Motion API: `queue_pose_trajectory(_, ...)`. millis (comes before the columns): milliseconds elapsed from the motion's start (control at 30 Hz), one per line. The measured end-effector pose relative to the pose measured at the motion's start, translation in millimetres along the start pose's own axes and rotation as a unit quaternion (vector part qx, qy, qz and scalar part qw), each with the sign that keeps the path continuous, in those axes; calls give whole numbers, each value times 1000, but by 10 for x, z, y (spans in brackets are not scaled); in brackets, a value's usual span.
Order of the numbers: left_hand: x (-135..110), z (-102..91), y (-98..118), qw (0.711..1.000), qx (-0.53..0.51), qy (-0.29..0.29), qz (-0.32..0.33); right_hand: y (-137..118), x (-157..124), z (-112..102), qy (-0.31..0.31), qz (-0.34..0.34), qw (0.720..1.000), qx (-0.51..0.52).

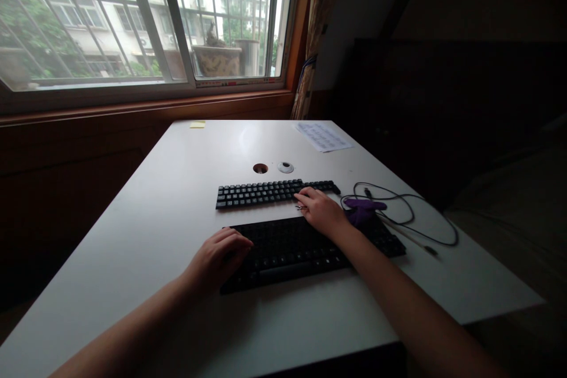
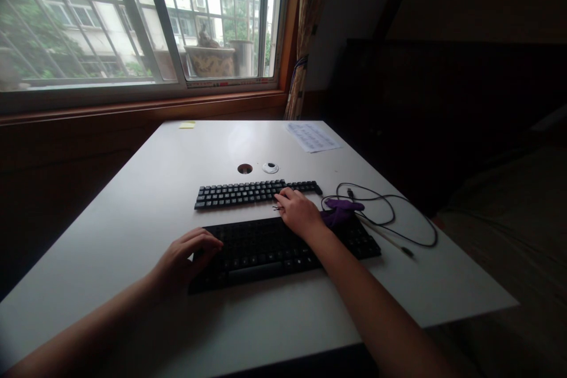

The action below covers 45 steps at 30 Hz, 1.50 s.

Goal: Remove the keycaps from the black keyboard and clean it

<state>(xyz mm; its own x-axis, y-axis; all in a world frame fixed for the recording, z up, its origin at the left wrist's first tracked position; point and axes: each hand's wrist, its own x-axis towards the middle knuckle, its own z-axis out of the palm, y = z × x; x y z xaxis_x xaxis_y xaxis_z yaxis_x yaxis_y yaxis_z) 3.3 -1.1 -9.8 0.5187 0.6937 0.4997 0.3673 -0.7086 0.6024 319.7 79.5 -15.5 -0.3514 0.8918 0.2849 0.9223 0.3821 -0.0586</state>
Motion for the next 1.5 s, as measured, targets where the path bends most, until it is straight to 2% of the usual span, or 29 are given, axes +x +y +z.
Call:
queue_pose_trajectory(367, -7, -9, 13, 1000, -3, -3, 1, -8, 2, -11, -17, 7, 1000, -9)
queue_pose_trajectory(667, 4, 6, 3, 1000, 2, 1, 2, -33, -8, -20, -2, 7, 1000, -18)
queue_pose_trajectory(900, 0, -7, 21, 1000, 2, 3, -2, 87, -49, -77, 49, 79, 995, -30)
queue_pose_trajectory(1067, -7, -7, -3, 1000, 0, -3, 1, 144, -95, -77, 18, 119, 992, -36)
queue_pose_trajectory(1267, 3, -17, 13, 1000, 0, -1, 3, 115, -96, -80, -12, 118, 992, -34)
queue_pose_trajectory(1500, 3, -14, 22, 1000, 1, -2, 2, 91, -91, -105, -19, 124, 991, -41)
